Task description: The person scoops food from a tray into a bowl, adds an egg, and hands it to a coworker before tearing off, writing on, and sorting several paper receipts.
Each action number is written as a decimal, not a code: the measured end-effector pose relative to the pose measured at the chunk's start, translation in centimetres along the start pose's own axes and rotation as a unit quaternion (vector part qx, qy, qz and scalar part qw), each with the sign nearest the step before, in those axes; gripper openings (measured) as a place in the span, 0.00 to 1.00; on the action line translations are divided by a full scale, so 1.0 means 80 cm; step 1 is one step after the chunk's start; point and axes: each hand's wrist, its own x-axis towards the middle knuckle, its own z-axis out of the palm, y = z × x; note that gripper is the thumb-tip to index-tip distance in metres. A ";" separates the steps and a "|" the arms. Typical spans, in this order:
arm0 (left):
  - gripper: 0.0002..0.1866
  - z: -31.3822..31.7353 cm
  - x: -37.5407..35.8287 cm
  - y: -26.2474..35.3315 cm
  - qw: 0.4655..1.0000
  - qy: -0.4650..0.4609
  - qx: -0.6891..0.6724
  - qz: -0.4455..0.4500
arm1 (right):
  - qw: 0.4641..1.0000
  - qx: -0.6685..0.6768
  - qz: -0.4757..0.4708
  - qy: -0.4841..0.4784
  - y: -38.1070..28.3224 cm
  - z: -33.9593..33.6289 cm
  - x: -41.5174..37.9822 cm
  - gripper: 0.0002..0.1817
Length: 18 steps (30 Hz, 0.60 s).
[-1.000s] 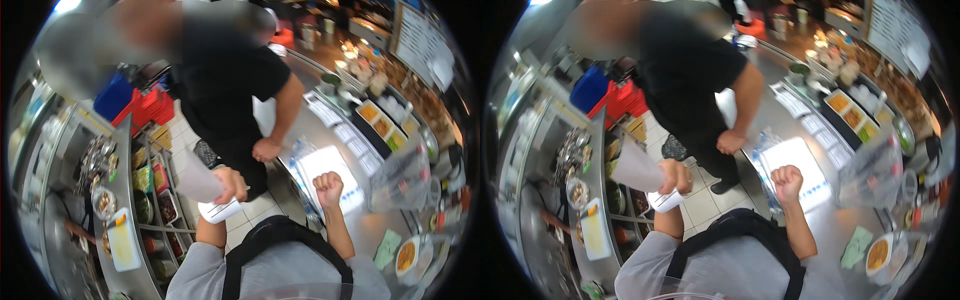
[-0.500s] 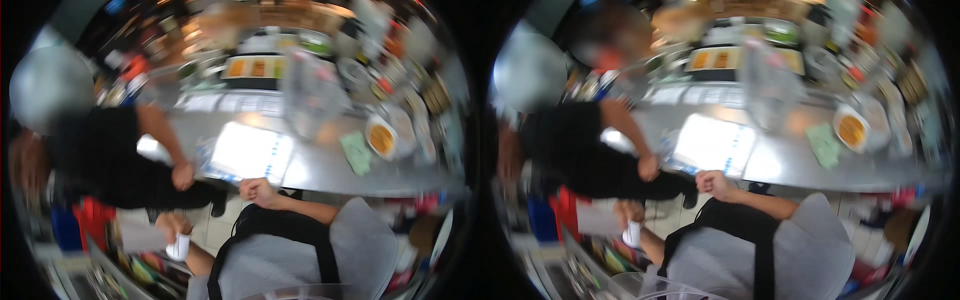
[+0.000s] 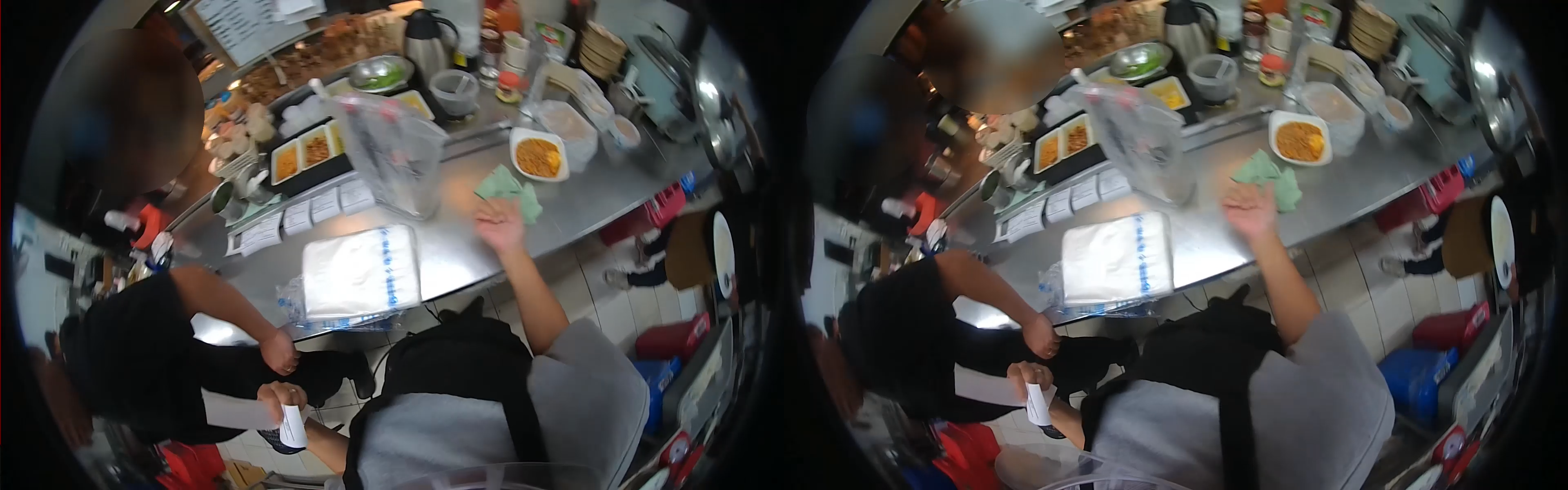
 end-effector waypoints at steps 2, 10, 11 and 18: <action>0.20 0.006 0.003 -0.007 0.999 -0.010 -0.048 0.007 | 0.997 0.028 0.033 -0.062 -0.019 -0.001 0.001 0.29; 0.20 0.061 0.003 -0.007 0.955 0.295 -0.040 0.003 | 0.990 -0.048 0.124 -0.053 0.022 -0.032 -0.005 0.24; 0.20 0.062 0.002 0.003 0.966 0.258 0.021 0.003 | 0.986 -0.048 0.144 -0.067 0.038 -0.034 0.001 0.24; 0.19 0.096 -0.029 -0.001 0.944 0.289 0.158 0.034 | 0.937 -0.066 0.339 -0.053 0.124 -0.009 0.012 0.30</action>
